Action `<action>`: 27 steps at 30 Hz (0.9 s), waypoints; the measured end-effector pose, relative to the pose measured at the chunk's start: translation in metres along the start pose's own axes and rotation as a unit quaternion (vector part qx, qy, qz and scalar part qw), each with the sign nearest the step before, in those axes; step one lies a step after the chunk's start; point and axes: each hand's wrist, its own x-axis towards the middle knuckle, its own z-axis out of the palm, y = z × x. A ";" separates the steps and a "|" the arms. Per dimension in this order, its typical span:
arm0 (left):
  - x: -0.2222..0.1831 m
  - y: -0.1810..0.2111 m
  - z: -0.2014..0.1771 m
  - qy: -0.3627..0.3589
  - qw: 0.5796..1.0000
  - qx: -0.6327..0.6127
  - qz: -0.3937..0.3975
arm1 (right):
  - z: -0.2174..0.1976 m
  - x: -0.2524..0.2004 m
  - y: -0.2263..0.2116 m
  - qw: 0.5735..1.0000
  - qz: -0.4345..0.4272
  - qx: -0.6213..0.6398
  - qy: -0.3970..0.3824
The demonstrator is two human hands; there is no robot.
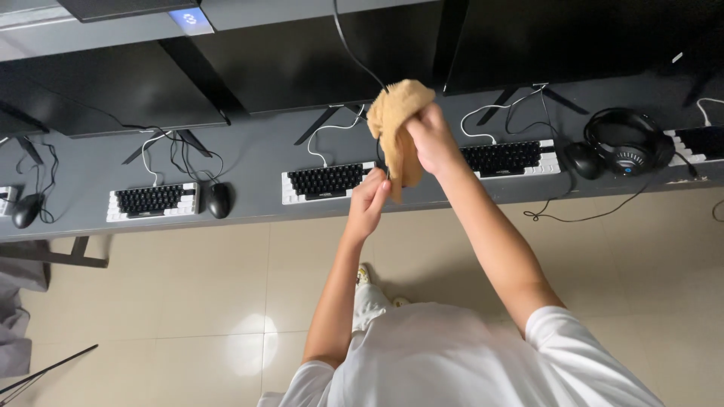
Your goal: Cleaning a computer mouse, keyboard, and headphones with a soft cloth.
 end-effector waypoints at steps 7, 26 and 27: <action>-0.014 -0.023 -0.042 -0.133 0.990 0.036 0.008 | 0.026 0.043 -0.047 0.997 -0.060 -0.007 -0.046; 0.121 0.070 -0.005 0.177 0.977 0.112 0.049 | 0.027 0.112 -0.065 0.998 -0.041 0.047 -0.022; 0.119 0.068 -0.004 0.187 0.974 0.126 0.029 | 0.027 0.126 -0.066 0.996 -0.010 0.093 -0.016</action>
